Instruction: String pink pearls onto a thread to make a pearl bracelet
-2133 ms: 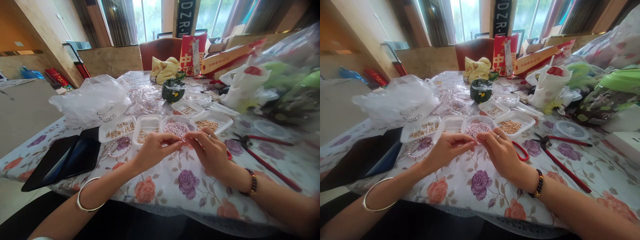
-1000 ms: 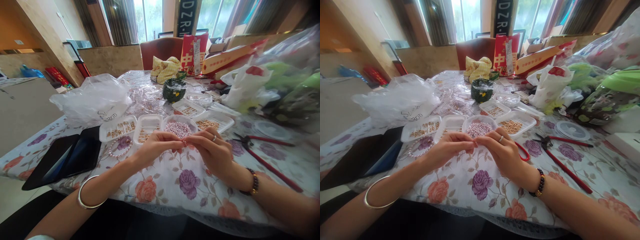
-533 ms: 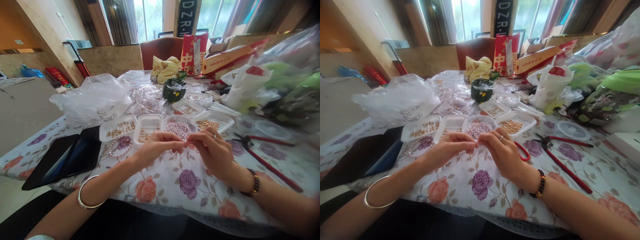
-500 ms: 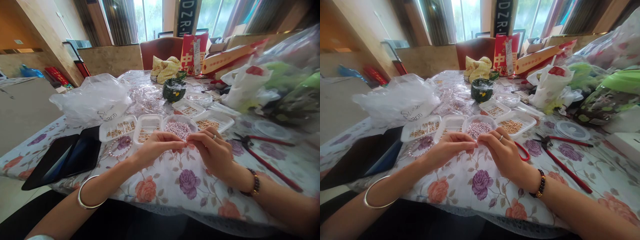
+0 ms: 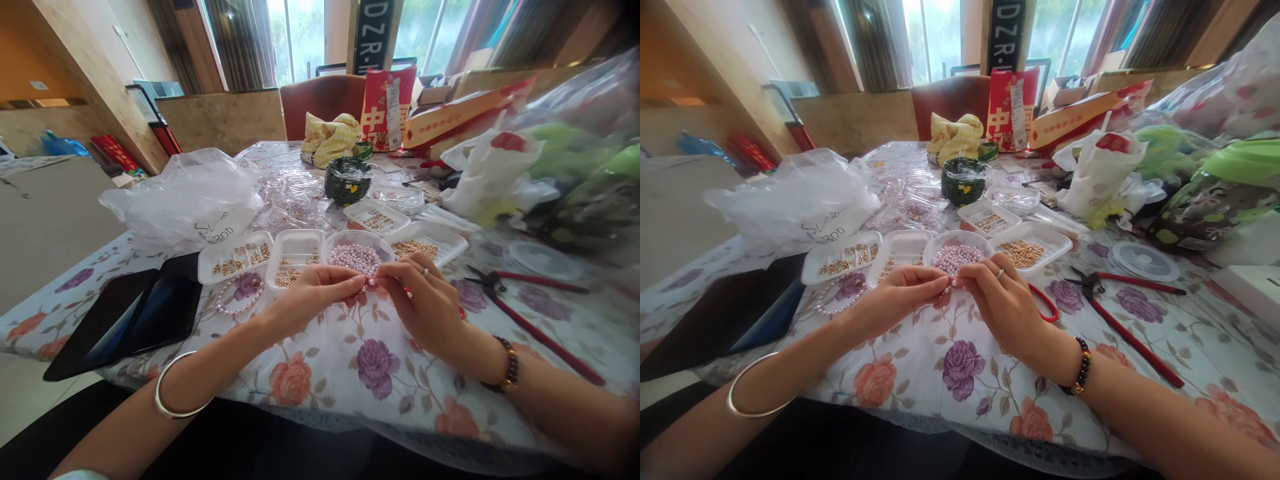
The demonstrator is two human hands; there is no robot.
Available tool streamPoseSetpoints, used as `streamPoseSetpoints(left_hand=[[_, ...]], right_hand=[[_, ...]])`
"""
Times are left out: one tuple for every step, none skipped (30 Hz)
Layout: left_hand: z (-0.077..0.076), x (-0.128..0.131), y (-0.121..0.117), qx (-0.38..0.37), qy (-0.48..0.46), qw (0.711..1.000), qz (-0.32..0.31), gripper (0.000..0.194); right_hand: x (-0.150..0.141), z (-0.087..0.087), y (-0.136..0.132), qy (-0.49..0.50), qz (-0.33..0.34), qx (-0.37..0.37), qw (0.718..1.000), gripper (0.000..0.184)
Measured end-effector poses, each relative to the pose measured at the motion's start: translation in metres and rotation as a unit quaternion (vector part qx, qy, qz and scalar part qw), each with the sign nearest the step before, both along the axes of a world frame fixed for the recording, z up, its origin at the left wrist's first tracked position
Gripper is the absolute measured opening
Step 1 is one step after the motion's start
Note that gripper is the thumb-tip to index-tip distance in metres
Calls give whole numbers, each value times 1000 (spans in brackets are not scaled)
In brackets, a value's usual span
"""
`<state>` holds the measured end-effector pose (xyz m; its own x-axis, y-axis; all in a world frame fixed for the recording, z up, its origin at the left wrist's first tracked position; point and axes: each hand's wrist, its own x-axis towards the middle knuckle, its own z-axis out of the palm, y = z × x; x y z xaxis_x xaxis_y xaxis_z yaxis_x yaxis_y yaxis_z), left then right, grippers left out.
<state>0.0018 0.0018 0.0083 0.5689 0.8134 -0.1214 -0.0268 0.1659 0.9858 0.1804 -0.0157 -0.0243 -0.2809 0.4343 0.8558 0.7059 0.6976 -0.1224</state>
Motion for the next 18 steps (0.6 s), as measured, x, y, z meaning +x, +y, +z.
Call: streamPoseSetpoints(left_hand=[[0, 0, 0, 1, -2, 1000, -4, 18], [1, 1, -1, 4, -4, 1000, -10, 20], [1, 1, -1, 10, -4, 1000, -15, 22], [2, 1, -1, 17, -4, 1000, -19, 23], [3, 1, -2, 23, 0, 999, -23, 23], [3, 2, -2, 28, 4, 999, -25, 23], [4, 2, -3, 31, 8, 999, -26, 21], [4, 2, -3, 33, 11, 999, -30, 20], [4, 2, -3, 34, 12, 999, -35, 18], [4, 2, -3, 34, 12, 999, -40, 17], [4, 2, -3, 34, 13, 998, -44, 17], [3, 2, -3, 34, 13, 998, -45, 16], [3, 3, -3, 31, 12, 998, -46, 16], [3, 3, -2, 26, 9, 999, -46, 16], [3, 3, -2, 19, 2, 999, -46, 15], [3, 3, -2, 11, -5, 999, -46, 15], [3, 3, -2, 3, -13, 999, -47, 14], [3, 4, -2, -4, -20, 999, -49, 13]], right_hand=[[0, 0, 0, -2, 4, 2, 1000, 12], [0, 0, 0, -2, 8, 3, 1000, 12], [0, 1, -1, -3, 12, 4, 1000, 12], [0, 1, -1, -4, 17, 4, 1000, 12], [0, 1, -1, -6, 22, 6, 1000, 13], [0, 1, -2, -10, 28, 7, 1000, 13], [0, 2, -2, -16, 33, 9, 999, 14], [0, 2, -2, -22, 37, 12, 999, 14], [0, 2, -3, -27, 38, 13, 999, 15], [1, 1, -2, -28, 36, 13, 999, 15], [0, 1, -2, -26, 31, 13, 999, 14], [0, 1, -2, -21, 23, 12, 999, 14], [0, 0, -2, -15, 15, 10, 1000, 13], [-1, 0, -2, -9, 9, 9, 1000, 12], [-1, 0, -1, -5, 6, 8, 1000, 12], [-1, 0, -1, -5, 6, 8, 1000, 12], [-2, 0, -2, -6, 7, 9, 1000, 12], [-2, 1, -2, -9, 9, 9, 1000, 12]])
